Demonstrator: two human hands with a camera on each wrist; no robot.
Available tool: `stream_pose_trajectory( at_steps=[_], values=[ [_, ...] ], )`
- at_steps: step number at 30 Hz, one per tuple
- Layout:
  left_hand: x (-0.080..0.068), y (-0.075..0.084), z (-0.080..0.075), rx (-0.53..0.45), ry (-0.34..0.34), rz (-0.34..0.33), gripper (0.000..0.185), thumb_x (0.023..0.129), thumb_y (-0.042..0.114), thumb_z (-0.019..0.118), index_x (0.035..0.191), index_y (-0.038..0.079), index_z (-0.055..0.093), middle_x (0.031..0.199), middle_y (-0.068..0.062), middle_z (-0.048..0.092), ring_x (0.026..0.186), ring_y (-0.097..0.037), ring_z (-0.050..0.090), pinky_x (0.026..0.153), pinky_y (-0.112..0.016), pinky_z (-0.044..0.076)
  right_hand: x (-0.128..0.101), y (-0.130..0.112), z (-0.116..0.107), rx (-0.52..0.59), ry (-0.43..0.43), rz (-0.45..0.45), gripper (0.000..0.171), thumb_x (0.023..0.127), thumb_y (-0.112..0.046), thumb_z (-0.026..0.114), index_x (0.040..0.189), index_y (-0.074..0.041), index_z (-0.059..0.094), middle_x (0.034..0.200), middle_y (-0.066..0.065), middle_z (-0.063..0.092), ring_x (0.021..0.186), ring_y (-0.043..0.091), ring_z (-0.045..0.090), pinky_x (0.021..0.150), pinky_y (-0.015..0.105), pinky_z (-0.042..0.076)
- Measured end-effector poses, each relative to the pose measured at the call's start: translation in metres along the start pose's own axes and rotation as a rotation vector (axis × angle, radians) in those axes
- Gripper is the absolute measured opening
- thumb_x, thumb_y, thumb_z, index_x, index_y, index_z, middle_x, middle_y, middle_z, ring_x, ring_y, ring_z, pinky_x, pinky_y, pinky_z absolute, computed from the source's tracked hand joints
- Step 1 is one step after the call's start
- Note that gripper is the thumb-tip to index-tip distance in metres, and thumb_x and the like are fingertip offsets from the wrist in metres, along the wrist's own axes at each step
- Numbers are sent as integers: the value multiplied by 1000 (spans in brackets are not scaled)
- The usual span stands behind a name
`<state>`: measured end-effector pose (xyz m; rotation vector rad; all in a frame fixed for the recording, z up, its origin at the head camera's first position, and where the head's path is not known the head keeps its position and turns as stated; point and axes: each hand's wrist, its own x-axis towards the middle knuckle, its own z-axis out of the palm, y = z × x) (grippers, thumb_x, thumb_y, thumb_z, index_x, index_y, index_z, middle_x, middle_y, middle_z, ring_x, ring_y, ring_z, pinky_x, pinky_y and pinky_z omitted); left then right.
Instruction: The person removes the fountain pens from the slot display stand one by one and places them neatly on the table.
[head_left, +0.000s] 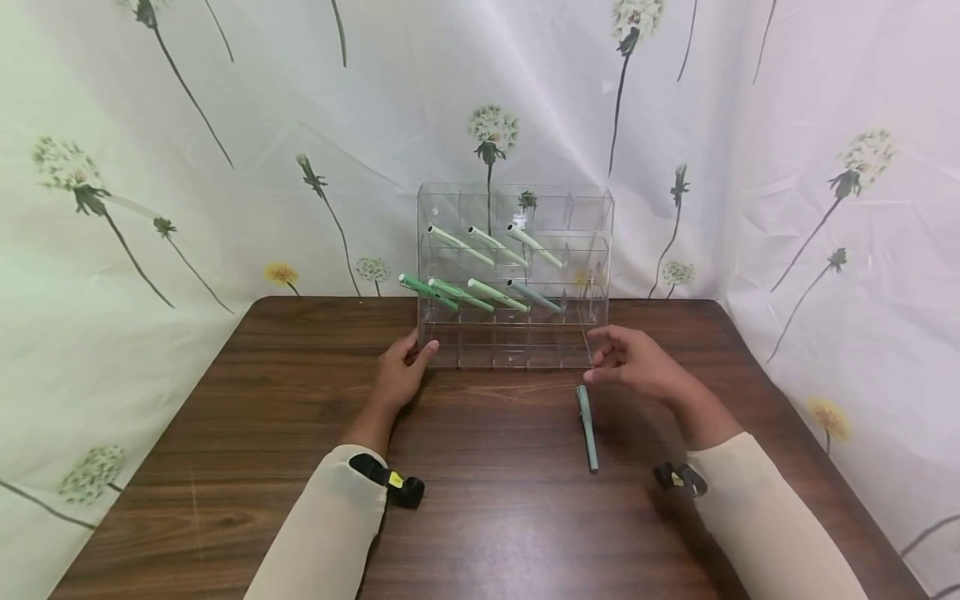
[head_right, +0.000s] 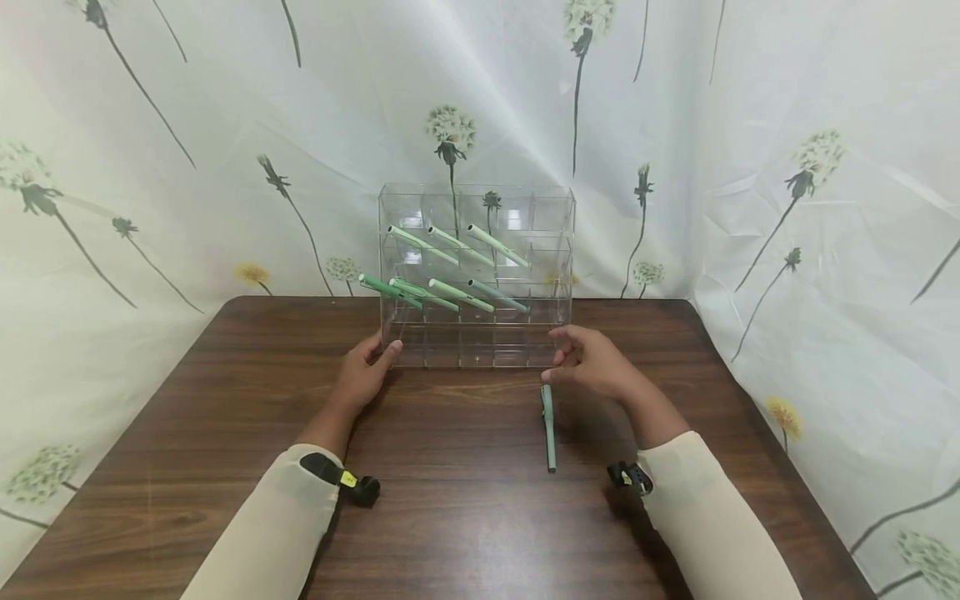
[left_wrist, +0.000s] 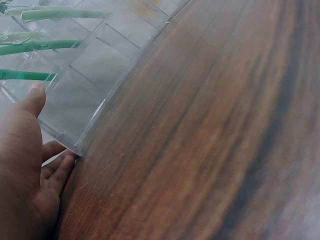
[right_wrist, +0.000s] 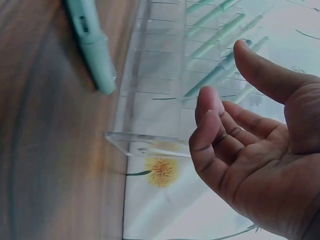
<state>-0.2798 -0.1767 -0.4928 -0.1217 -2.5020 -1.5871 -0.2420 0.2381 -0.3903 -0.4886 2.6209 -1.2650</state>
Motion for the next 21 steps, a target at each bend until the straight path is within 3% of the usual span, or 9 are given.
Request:
stream_pose_trajectory(
  at_steps=[7,14,21],
  values=[
    [3,0,1,6,1,4,64,110,45,66,165,18,50,151,-21,65,141,-37,64,119,-55,54,10,-13,-3,41,94,-33,59,99,-12,82,151,4,57,120,22,68,94,20,71,79,35,63],
    [4,0,4,-2,-9,9,64,110,46,65,167,20,48,155,-20,62,143,-37,62,120,-55,53,24,-31,1,96,159,-46,51,101,-13,79,146,1,61,130,27,65,74,12,64,60,29,58],
    [3,-3,1,-17,-17,2,63,111,42,65,167,19,47,157,-19,61,145,-36,61,121,-54,52,42,-45,6,141,174,-48,54,102,-13,79,151,-2,59,142,26,63,86,19,72,67,29,61]
  ],
)
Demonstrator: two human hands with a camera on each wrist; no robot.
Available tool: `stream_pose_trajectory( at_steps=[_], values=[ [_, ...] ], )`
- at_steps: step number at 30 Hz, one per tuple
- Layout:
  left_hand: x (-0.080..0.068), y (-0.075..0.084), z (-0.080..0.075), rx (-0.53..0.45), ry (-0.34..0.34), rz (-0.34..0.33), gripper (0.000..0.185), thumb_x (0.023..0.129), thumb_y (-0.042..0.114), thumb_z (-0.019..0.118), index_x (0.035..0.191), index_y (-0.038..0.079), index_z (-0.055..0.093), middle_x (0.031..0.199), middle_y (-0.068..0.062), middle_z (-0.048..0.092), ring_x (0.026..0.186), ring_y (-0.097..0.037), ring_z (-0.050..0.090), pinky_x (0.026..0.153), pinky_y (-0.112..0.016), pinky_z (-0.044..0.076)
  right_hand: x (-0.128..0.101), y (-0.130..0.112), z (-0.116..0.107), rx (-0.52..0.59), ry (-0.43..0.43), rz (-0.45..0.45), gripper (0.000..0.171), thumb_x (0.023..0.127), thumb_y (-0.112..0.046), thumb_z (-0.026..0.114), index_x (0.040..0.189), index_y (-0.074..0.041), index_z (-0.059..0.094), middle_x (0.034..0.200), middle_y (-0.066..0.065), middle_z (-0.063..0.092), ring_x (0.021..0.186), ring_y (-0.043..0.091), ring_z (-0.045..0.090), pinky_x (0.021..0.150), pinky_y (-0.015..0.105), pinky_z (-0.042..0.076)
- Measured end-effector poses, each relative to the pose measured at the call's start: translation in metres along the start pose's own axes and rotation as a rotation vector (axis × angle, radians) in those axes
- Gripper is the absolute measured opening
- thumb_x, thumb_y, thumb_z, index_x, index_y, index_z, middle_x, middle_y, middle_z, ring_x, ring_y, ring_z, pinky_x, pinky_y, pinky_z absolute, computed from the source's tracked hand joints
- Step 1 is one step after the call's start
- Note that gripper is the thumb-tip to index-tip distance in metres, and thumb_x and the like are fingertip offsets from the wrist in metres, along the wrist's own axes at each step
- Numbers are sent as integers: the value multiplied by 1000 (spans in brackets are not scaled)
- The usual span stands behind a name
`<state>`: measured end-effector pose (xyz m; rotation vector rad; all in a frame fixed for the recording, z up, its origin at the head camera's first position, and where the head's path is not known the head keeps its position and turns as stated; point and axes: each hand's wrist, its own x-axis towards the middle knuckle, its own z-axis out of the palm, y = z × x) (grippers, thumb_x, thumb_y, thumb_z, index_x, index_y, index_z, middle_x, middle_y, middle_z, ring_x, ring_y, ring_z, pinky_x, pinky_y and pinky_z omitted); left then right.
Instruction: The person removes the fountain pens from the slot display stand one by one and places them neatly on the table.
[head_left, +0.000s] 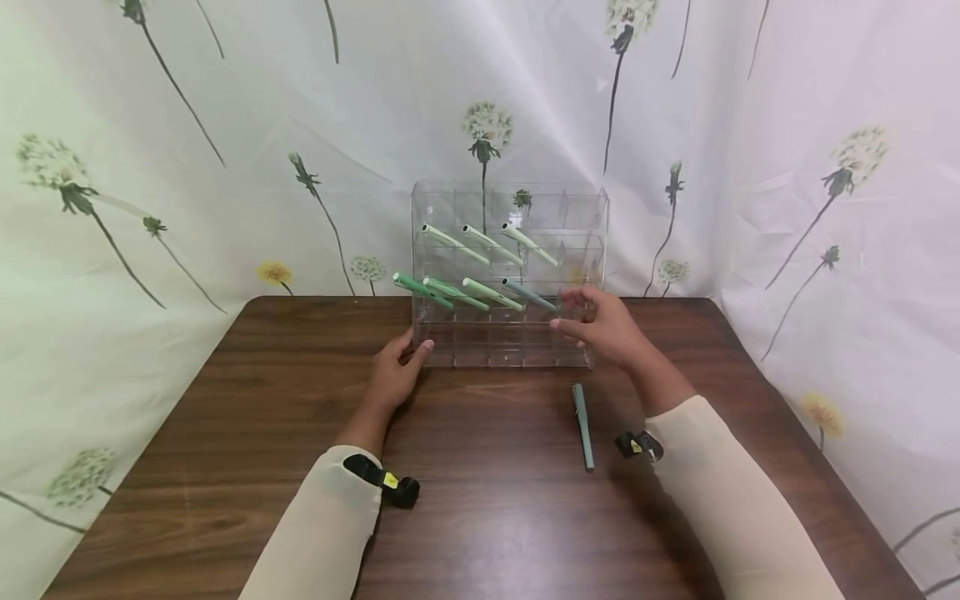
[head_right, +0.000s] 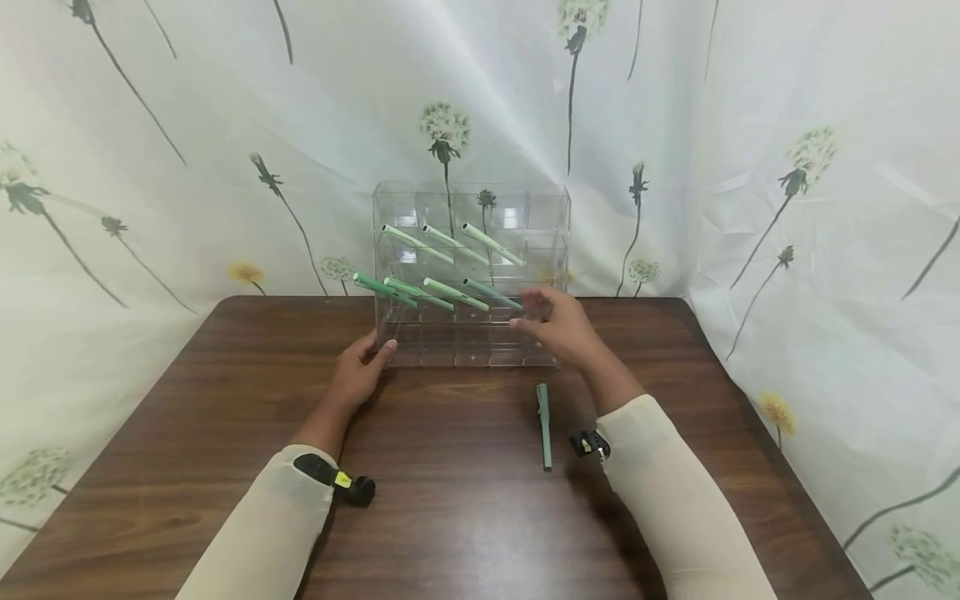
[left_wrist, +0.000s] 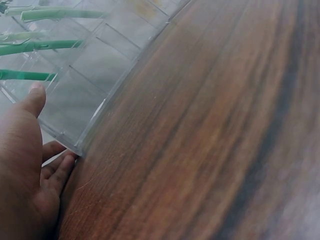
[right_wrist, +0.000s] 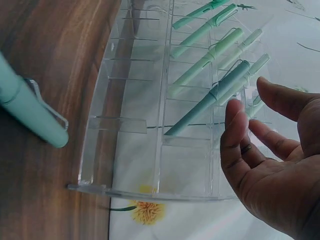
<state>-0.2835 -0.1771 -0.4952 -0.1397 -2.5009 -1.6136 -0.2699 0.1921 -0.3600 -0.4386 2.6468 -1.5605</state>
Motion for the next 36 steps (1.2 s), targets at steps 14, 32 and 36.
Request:
stream_pose_trajectory(
  at_steps=[14,32,36],
  values=[
    [0,1,-2,2,2,0,63,110,45,66,166,21,49,154,-20,63,144,-36,62,121,-54,52,37,-9,19,17,-2,44,60,103,-19,79,157,-8,54,155,19,56,77,30,75,66,34,65],
    [0,2,-2,15,5,10,62,111,41,66,166,18,49,153,-23,64,143,-37,62,121,-54,52,53,-3,34,-45,-33,86,59,106,-21,75,158,-10,52,158,20,56,70,24,70,83,62,66],
    [-1,2,-2,13,2,12,61,111,40,66,166,17,49,153,-22,64,142,-37,63,121,-54,52,55,-2,38,-41,-26,91,53,106,-20,75,155,-11,56,158,22,55,68,23,70,82,62,66]
  ],
)
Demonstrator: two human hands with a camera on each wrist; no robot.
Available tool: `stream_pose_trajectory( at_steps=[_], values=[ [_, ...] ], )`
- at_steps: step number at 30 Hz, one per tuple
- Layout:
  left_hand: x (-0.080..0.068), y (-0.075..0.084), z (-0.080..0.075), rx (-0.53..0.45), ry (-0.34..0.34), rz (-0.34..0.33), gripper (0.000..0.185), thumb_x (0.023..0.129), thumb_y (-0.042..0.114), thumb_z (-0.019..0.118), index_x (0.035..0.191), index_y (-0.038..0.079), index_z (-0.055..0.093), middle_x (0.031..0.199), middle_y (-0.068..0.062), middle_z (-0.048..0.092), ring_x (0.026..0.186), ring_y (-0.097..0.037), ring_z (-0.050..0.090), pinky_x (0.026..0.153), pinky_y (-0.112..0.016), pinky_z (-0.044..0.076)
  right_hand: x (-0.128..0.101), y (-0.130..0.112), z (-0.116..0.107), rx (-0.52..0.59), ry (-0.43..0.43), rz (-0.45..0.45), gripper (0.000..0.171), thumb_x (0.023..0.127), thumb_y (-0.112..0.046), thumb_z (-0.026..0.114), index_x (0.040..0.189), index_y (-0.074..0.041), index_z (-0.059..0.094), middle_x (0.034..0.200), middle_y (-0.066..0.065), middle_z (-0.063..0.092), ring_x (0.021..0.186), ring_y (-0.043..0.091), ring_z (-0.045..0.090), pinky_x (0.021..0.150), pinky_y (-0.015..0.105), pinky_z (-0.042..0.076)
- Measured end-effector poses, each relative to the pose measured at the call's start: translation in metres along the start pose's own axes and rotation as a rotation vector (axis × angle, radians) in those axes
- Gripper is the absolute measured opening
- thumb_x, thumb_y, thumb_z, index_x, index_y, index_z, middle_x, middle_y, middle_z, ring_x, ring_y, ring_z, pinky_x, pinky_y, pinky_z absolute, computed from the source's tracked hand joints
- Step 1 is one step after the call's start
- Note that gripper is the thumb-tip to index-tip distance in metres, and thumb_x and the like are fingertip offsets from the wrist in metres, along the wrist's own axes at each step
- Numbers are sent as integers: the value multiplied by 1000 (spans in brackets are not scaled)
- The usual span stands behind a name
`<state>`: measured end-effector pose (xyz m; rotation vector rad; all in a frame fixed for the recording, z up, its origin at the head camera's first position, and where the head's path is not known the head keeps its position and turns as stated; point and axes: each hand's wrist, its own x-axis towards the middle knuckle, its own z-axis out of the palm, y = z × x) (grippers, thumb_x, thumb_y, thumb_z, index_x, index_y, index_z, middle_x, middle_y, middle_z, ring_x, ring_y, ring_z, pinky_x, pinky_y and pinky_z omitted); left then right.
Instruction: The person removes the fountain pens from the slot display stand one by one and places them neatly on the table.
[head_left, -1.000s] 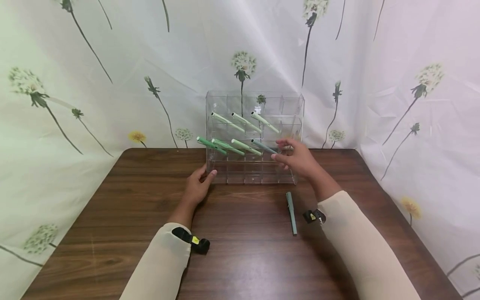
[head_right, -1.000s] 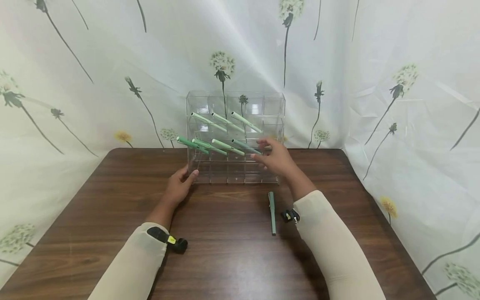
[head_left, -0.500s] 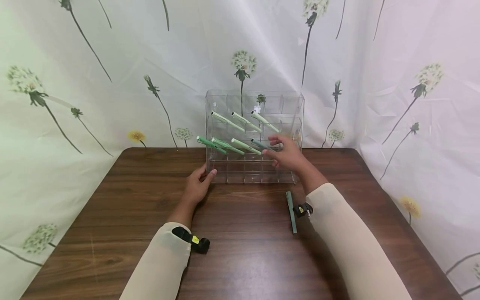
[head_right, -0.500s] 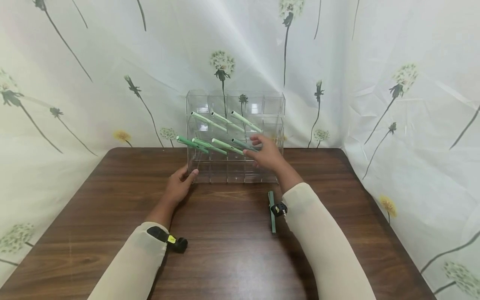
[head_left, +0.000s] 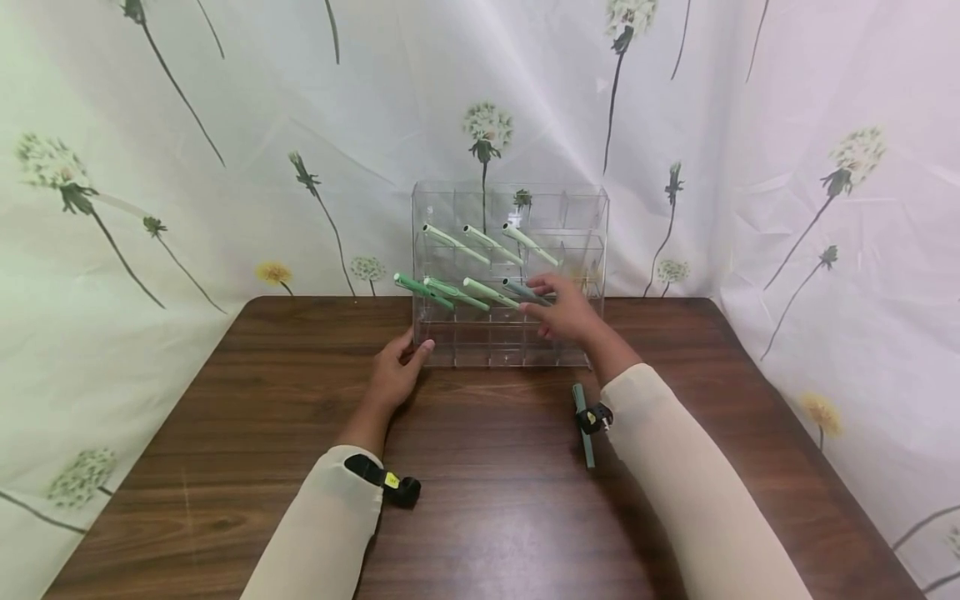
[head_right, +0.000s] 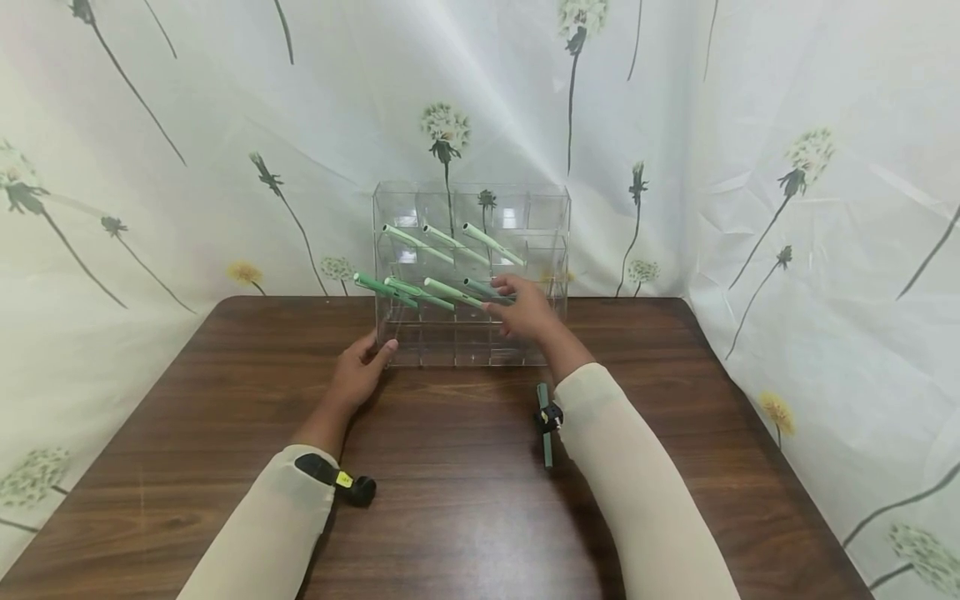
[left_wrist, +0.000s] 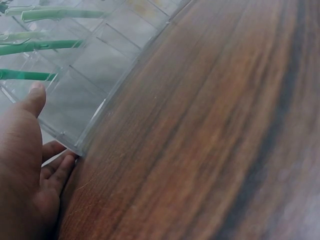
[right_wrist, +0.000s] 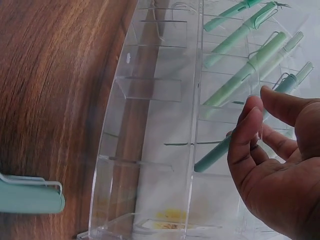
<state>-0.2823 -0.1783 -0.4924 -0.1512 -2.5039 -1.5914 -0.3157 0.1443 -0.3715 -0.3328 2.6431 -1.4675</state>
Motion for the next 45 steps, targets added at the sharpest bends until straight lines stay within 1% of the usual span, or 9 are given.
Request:
stream_pose_trajectory(
  at_steps=[8,14,23,28,33,36,40,42,45],
  values=[
    [-1,-1,0,-5,-1,-3,62,110,43,67,165,19,50,151,-20,66,143,-36,62,121,-54,52,4,1,8,4,38,3,43,108,-20,71,149,-10,61,148,21,59,63,18,69,78,60,68],
    [-2,0,1,0,-7,-3,64,110,46,66,166,19,49,151,-19,67,144,-36,62,120,-54,53,4,3,10,36,71,-10,38,110,-20,68,146,-8,63,146,23,60,57,14,66,76,63,67],
    [-2,0,1,1,-1,-3,63,111,43,65,166,18,48,152,-21,66,143,-37,62,121,-54,52,4,3,12,34,113,-25,36,109,-22,70,142,-7,69,139,22,66,52,13,63,72,64,66],
    [-3,1,1,-3,-3,-14,64,111,44,65,167,18,47,152,-20,66,144,-36,62,122,-54,51,4,0,11,8,148,-43,32,107,-19,73,136,-5,74,130,20,70,52,15,61,62,52,65],
    [-4,1,0,-4,-9,-13,64,111,44,65,167,19,47,154,-19,64,145,-35,61,122,-54,51,5,-2,11,18,175,-53,27,107,-18,74,130,-4,77,126,18,70,50,14,57,51,34,57],
    [-4,2,0,-3,-7,-8,64,111,44,65,167,19,47,154,-19,64,144,-35,62,121,-53,52,4,-3,12,41,193,-47,27,106,-19,74,129,-5,77,126,18,70,50,14,56,48,28,53],
    [-4,3,0,-3,-5,-2,64,111,43,66,167,18,47,153,-20,64,143,-35,63,120,-53,53,4,-4,12,52,228,-59,28,107,-21,73,131,-7,77,127,18,72,64,20,63,54,30,56],
    [-4,3,0,-1,-5,1,63,111,42,65,167,17,47,153,-20,64,143,-35,63,120,-53,53,4,-5,12,42,257,-83,28,107,-21,73,131,-6,77,130,19,71,85,23,67,65,32,59],
    [-4,3,0,-9,-5,5,63,111,40,65,166,16,48,153,-20,64,143,-36,63,120,-53,53,4,-7,13,31,309,-133,29,106,-19,74,130,-4,77,133,19,67,116,28,64,88,37,60]
  ],
)
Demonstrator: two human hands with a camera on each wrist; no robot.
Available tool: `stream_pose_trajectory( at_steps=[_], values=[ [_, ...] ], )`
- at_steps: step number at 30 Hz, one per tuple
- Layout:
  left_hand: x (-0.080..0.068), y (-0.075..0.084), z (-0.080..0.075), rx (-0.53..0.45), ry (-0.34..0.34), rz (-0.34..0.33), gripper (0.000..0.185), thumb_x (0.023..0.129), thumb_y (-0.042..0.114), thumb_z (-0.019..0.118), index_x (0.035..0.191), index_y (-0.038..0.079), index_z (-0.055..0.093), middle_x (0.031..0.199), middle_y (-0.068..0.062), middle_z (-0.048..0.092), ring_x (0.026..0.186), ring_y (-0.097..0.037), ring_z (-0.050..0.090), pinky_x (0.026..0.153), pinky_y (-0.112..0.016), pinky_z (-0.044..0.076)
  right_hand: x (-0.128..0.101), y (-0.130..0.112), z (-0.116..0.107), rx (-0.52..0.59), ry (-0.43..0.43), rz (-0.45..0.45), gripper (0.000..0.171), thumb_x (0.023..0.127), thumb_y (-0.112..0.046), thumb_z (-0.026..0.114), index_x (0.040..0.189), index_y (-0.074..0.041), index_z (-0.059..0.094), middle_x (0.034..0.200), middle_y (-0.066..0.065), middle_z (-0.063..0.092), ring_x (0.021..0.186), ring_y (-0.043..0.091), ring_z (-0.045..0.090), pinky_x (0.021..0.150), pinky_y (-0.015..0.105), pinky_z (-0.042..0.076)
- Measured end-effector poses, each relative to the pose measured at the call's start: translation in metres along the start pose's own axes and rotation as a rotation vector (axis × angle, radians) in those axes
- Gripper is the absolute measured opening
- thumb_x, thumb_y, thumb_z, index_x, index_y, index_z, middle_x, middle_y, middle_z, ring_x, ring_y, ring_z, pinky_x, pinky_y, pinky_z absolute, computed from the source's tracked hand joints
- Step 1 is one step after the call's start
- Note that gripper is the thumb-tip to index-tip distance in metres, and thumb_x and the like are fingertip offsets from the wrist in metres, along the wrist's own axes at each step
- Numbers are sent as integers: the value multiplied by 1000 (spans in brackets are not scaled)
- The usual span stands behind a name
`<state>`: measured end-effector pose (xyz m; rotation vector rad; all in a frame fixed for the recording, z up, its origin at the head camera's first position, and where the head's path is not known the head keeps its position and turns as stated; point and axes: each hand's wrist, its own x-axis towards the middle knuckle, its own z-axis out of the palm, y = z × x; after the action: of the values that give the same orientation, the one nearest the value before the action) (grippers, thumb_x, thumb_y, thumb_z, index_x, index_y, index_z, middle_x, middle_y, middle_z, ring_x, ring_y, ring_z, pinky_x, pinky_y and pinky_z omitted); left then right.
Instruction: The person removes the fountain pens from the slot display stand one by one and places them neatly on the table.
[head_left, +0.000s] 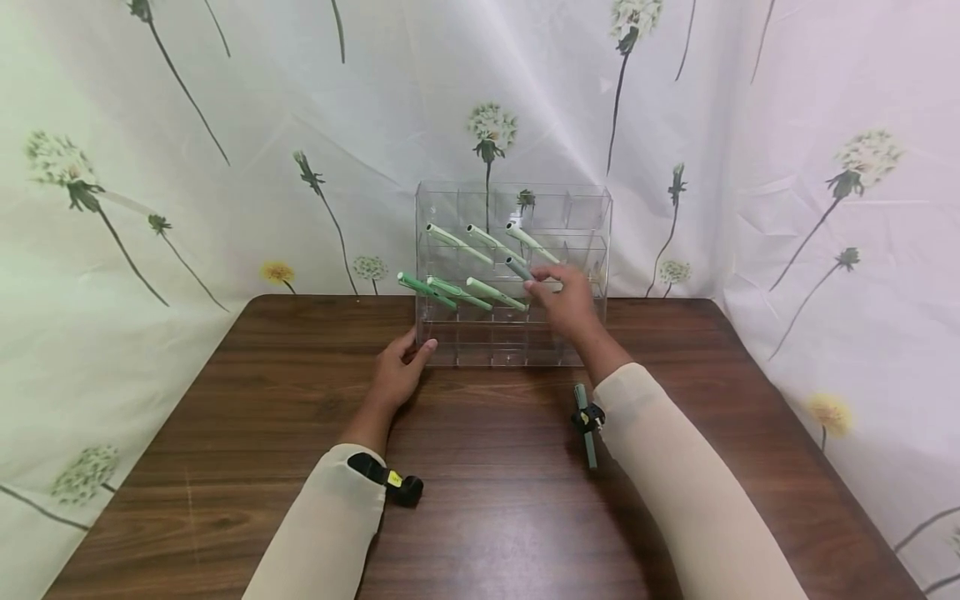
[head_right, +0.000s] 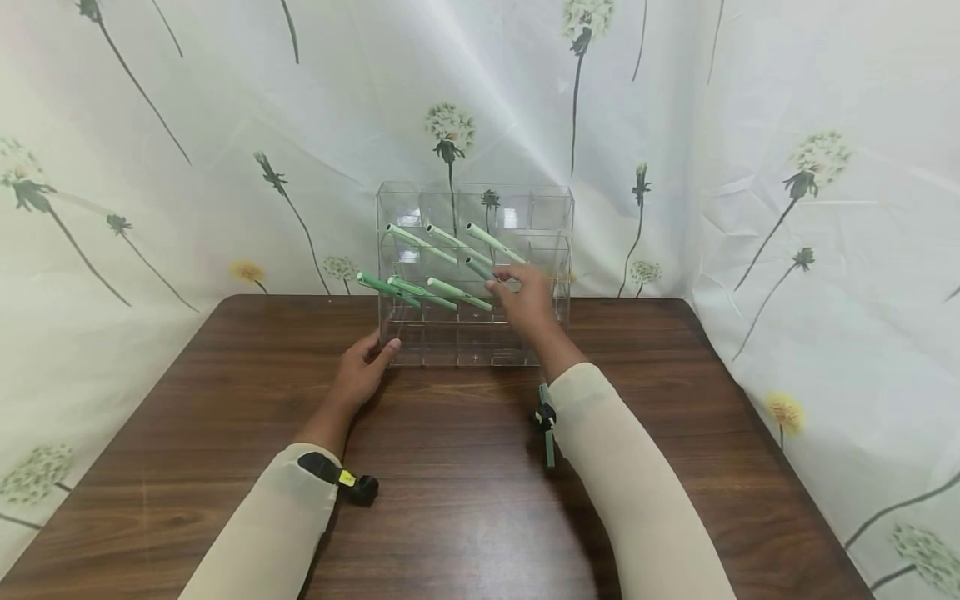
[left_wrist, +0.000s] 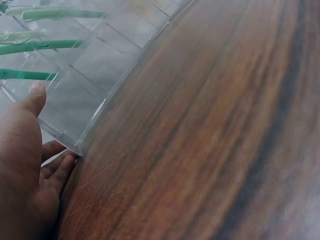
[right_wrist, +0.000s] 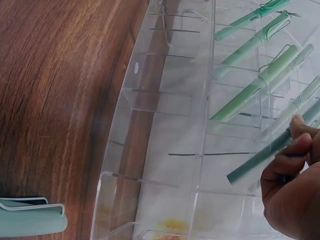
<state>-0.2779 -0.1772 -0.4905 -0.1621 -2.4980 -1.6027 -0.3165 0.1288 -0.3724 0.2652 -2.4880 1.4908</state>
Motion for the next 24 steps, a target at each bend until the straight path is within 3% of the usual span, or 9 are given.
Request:
stream_pose_trajectory(
  at_steps=[4,8,13,18,21,24],
  values=[
    [0,1,1,1,6,4,62,111,39,66,166,15,48,152,-21,64,142,-36,63,120,-54,53,-1,-4,0,11,48,-51,28,105,-17,76,128,-1,77,131,19,65,129,36,61,103,49,59],
    [1,0,1,19,15,2,62,111,39,66,165,14,49,152,-22,65,142,-37,63,120,-54,53,-2,-8,-3,24,67,-68,29,104,-18,77,128,-1,77,132,19,67,128,39,62,101,51,61],
    [2,-3,1,24,18,-12,62,111,39,66,166,17,48,155,-21,62,144,-36,62,121,-53,52,-4,-10,-8,101,93,-48,31,104,-23,79,130,-7,77,138,12,68,116,31,69,90,36,62],
    [2,-4,1,18,16,-9,62,111,39,66,166,16,48,156,-21,62,144,-36,62,121,-53,52,-4,-12,-12,175,124,-127,28,102,-18,80,125,-3,78,133,14,69,114,23,67,82,19,59],
    [2,-4,1,14,16,-2,62,111,39,67,166,15,49,155,-22,63,144,-37,62,121,-54,52,-5,-14,-13,195,136,-171,27,102,-16,80,124,0,79,127,15,69,115,20,64,78,16,56],
    [3,-4,1,18,9,-18,65,110,44,66,167,18,47,156,-20,63,144,-37,62,120,-54,53,-8,-15,-13,218,139,-163,27,101,-17,81,123,-1,79,125,12,70,103,16,66,72,16,55]
  ],
)
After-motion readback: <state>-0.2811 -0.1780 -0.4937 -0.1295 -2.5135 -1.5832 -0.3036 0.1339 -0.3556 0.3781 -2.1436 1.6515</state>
